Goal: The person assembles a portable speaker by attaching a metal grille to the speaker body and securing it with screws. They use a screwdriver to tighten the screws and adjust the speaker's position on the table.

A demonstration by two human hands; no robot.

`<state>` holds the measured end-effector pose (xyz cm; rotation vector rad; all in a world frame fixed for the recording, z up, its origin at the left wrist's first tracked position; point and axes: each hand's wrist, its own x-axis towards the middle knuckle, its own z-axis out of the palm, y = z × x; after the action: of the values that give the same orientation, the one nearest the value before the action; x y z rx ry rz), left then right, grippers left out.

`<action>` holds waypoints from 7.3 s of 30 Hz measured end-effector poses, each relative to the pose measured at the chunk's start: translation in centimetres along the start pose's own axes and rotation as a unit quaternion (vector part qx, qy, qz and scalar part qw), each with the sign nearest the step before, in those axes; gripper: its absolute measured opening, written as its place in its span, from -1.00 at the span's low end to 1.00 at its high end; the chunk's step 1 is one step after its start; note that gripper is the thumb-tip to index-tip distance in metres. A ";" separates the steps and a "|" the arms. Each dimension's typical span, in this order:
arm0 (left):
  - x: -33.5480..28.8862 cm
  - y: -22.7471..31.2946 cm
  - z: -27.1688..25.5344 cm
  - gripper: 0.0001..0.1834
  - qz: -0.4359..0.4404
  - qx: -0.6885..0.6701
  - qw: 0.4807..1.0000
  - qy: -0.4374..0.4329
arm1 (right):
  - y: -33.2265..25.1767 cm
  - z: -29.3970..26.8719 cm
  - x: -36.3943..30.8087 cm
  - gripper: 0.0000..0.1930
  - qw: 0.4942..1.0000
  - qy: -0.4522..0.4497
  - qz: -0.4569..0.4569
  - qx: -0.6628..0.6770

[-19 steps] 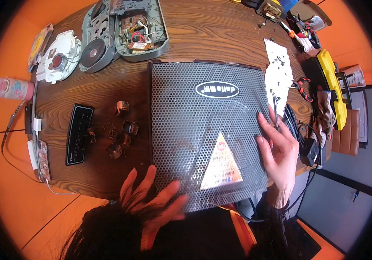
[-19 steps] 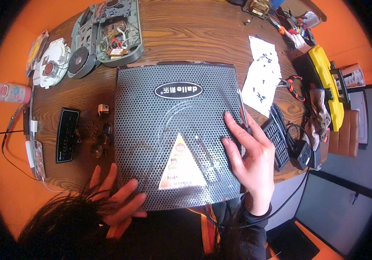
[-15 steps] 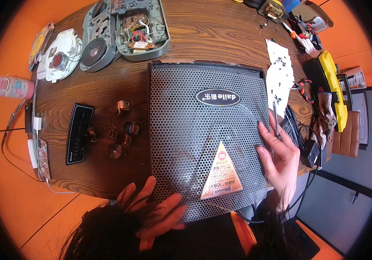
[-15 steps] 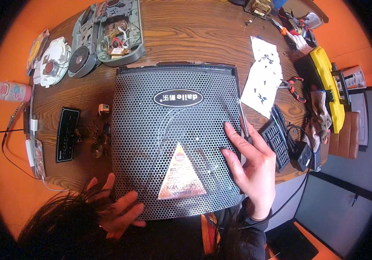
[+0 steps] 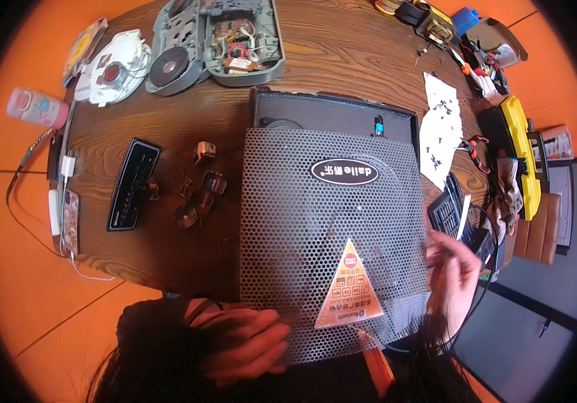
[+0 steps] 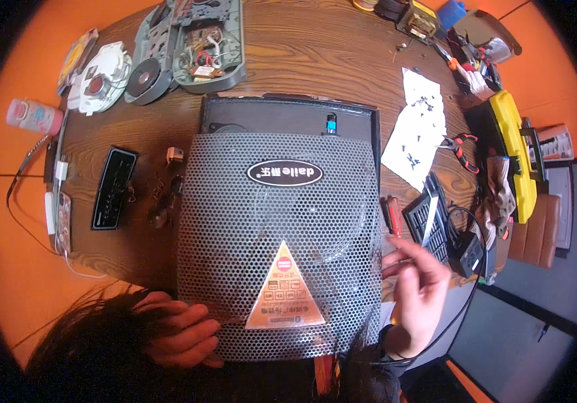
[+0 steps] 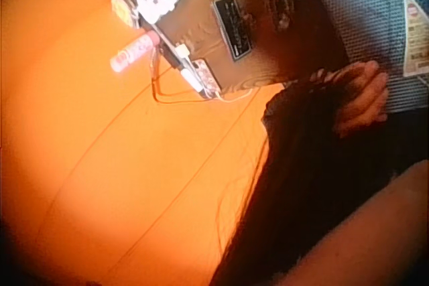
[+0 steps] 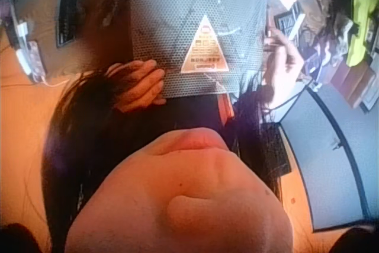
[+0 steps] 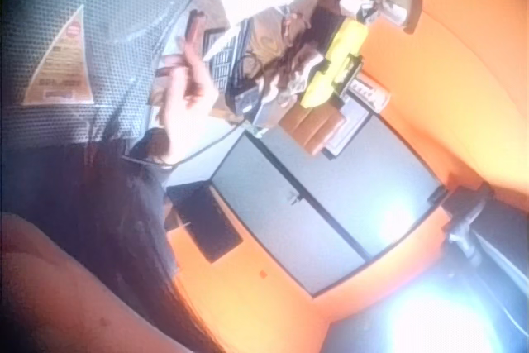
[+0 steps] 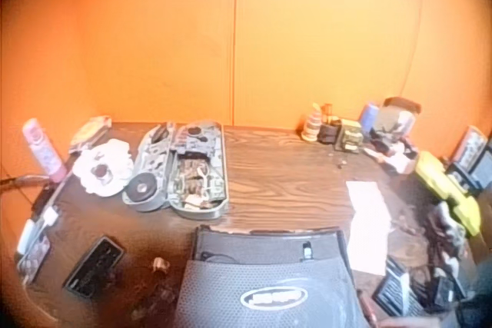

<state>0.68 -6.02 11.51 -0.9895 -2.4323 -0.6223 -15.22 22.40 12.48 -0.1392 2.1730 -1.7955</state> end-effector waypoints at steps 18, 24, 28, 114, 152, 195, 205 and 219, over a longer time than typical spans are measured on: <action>3.0 -0.7 3.9 -0.70 -0.051 0.088 0.987 0.126 | 2.0 -11.8 -2.4 -0.40 0.947 0.153 -0.266 0.091; 7.9 -11.8 6.3 -0.71 -0.070 0.076 0.995 0.006 | 3.5 -13.1 -3.3 -0.51 0.899 0.290 -0.319 0.074; 10.9 -15.5 7.7 -0.66 -0.054 0.086 0.992 -0.076 | 4.8 -12.8 -4.3 -0.52 0.897 0.288 -0.318 0.108; 4.0 4.5 6.5 -0.67 -0.469 -0.736 0.235 0.428 | 4.7 -0.7 -3.4 -0.59 0.911 -0.050 -0.314 -0.261; -1.1 2.7 5.9 -0.57 -0.321 0.001 0.934 0.155 | 6.6 -1.1 -2.2 -0.66 0.893 -0.030 -0.371 -0.252; -1.8 1.6 5.7 -0.33 -0.374 -0.047 0.913 0.156 | 6.0 -0.9 -0.3 -0.60 0.941 0.043 -0.306 -0.140; -2.2 0.5 5.8 -0.39 -0.365 -0.130 0.914 0.120 | 3.0 1.8 18.3 -0.56 0.991 0.000 -0.037 -0.129; -2.6 -0.5 6.0 -0.43 -0.336 -0.146 0.919 0.149 | 4.3 2.9 19.0 -0.69 0.987 -0.100 0.021 0.123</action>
<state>0.63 -4.38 5.19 -0.0886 -2.4042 -1.2883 -31.75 15.37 4.45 -0.2044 1.7907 -1.9190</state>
